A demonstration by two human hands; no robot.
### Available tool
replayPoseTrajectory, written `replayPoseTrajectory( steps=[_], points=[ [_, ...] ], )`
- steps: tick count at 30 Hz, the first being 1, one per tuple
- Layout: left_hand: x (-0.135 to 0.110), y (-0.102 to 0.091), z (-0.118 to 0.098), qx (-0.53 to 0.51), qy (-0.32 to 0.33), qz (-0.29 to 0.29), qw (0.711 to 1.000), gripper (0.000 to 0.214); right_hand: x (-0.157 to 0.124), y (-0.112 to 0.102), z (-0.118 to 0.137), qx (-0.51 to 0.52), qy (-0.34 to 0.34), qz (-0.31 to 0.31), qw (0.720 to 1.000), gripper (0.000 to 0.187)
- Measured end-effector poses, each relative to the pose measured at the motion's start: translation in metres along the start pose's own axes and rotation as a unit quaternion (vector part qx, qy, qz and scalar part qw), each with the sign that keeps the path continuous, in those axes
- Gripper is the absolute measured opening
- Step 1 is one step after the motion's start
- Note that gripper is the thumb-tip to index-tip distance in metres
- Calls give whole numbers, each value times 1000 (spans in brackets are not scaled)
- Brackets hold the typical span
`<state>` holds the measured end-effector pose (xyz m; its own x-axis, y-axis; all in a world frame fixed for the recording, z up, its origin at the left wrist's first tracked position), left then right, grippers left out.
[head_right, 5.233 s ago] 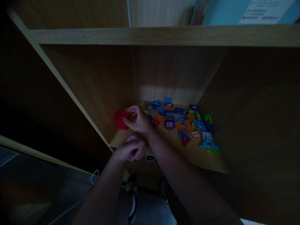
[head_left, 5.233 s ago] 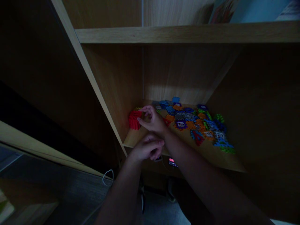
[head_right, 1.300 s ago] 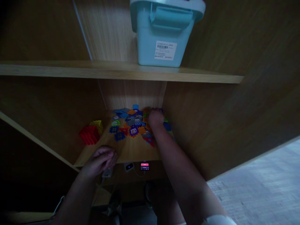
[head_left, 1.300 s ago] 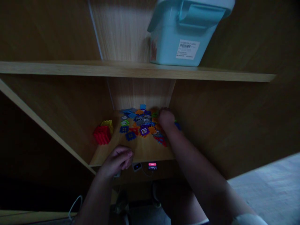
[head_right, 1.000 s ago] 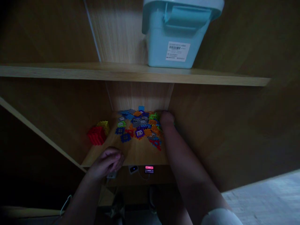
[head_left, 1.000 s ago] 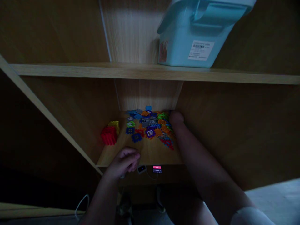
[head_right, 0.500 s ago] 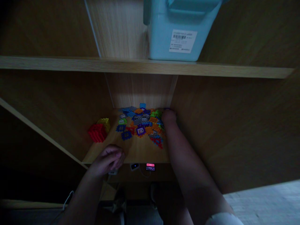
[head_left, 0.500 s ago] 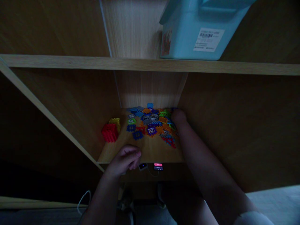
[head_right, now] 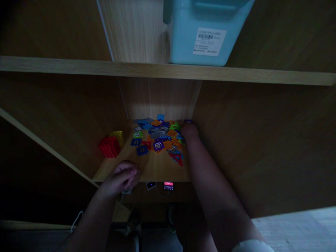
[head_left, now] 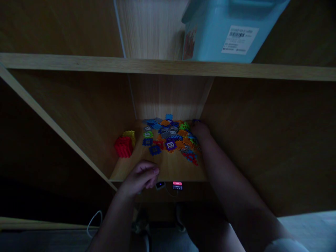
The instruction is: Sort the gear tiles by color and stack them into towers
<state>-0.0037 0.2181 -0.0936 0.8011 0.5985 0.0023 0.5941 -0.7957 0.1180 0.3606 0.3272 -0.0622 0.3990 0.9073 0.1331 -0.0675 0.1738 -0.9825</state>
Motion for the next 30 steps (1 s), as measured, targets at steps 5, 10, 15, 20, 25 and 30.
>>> replayPoseTrajectory(
  steps=[5,10,15,20,25,30],
  points=[
    [0,-2,4,7,0,-3,1000,62,4,2,3,7,-14,17,1000,44],
    [0,-3,4,3,10,1,1000,60,3,1,5,33,-34,19,999,38],
    [-1,-1,3,-10,14,7,1000,60,0,-3,10,76,-77,2,994,39],
    [0,1,3,-18,11,7,1000,58,0,-1,7,102,-52,-14,993,43],
    [0,0,1,-17,11,3,1000,59,3,1,10,114,-65,-17,991,45],
    [0,-1,2,-15,5,-1,1000,60,4,2,13,118,-77,-12,990,44]
  ],
)
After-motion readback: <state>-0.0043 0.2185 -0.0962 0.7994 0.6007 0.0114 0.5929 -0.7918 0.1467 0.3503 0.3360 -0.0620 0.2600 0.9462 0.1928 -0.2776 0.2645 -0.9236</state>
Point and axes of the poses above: each hand's wrist, its own x-axis towards the middle knuckle, its own y-axis out of the palm, z = x × y, the point moved 6 cm from there along x, towards the middle knuckle, and after that the axes turned 8 degrees about -y, right-handed, at the moved point
